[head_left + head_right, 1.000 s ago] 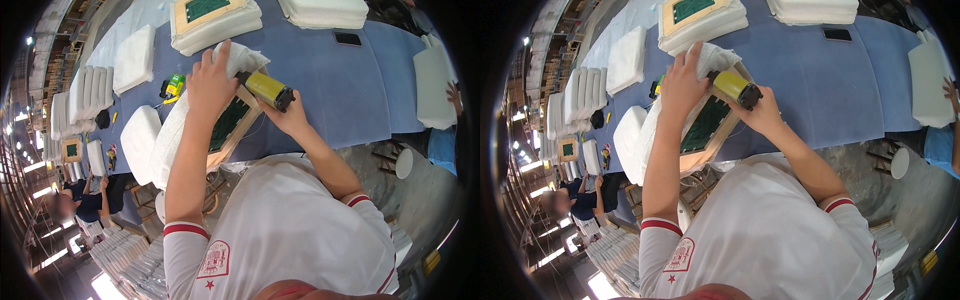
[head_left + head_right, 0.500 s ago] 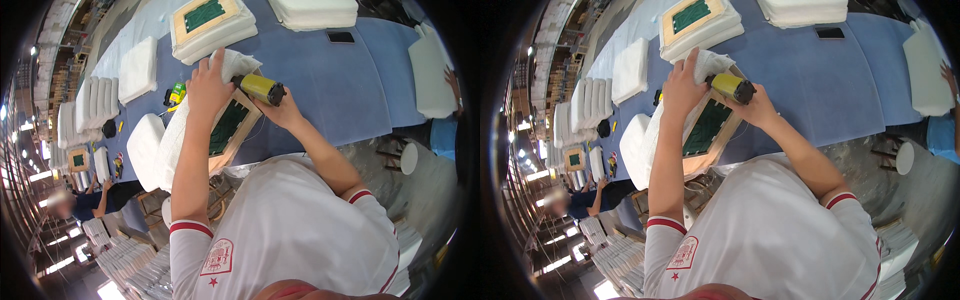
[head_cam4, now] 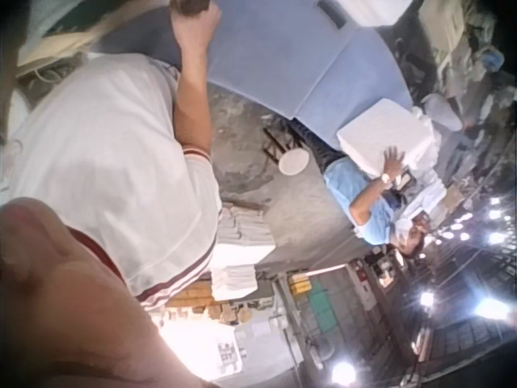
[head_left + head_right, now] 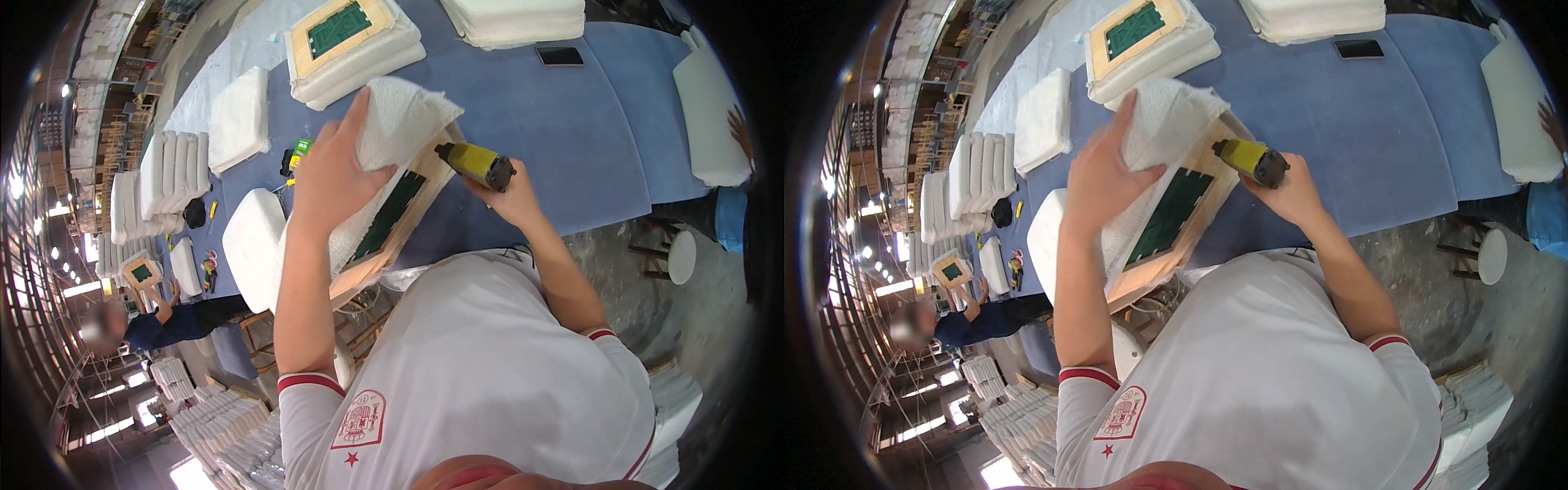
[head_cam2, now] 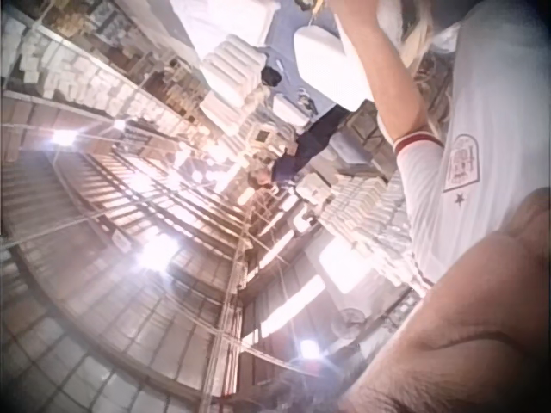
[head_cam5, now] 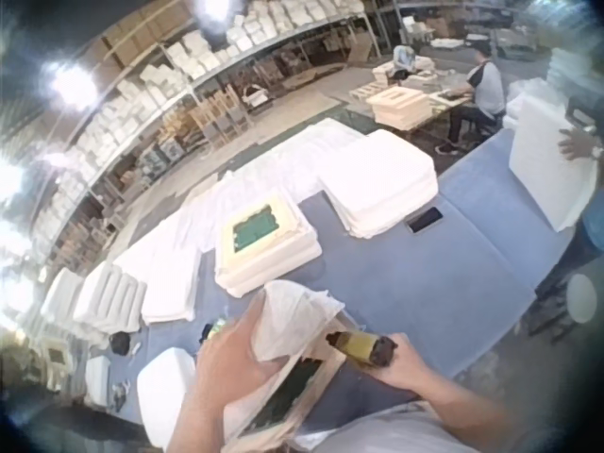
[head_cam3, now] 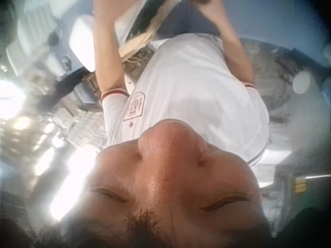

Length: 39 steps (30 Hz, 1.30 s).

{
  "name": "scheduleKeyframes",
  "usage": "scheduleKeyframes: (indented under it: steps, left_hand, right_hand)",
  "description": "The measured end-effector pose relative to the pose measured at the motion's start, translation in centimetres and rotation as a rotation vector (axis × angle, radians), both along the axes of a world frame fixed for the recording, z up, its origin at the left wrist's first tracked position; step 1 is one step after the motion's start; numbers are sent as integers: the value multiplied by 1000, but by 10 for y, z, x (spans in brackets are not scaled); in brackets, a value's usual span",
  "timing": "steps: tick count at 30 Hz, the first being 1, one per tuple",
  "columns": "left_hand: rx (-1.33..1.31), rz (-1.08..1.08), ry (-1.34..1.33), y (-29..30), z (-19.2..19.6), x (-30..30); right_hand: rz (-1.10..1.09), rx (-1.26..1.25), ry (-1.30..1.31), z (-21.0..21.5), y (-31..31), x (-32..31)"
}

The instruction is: The person wraps a white fabric cover around a foam cushion mounted on a wooden frame. They smooth the fabric, fold the edges, and secure the cover using a staple gun. The person repeats this process on multiple cushions at a workbench in a factory setting.

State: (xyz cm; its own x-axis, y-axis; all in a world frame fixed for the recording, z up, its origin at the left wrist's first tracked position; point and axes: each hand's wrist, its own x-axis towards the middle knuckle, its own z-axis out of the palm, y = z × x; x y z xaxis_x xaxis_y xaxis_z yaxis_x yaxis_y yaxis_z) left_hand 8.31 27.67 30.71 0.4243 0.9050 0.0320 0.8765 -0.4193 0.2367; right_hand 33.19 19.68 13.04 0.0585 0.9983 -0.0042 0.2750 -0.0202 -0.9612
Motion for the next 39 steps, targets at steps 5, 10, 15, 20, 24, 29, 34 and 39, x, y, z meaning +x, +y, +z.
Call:
scheduleKeyframes:
  steps: [5, 10, 15, 20, 24, 29, 34, 39]
  left_hand:
    - [54, -51, -96, 10, -24, 31]
    - [103, -52, -59, -28, -51, 94]
    - [151, -56, -21, -60, -58, 118]
    - [171, -109, -58, -56, -60, 123]
    - [34, -103, -84, -34, -45, 121]
    - [-175, -78, -139, 2, -44, 135]
    - [-371, -71, -232, 9, -52, 142]
    - [-355, -48, -241, 10, -53, 146]
  right_hand:
    - [-9, -32, -95, 7, 1, 21]
    - [-110, -203, -291, -36, -26, 71]
    - [-363, -381, -410, -152, -64, 125]
    - [-451, -414, -35, -197, -45, 149]
    - [-207, 94, 750, -48, 0, 110]
    - [58, 285, 642, -24, 18, 83]
    - [59, 281, 728, -29, 13, 83]
    - [124, 236, 977, -25, 10, 87]
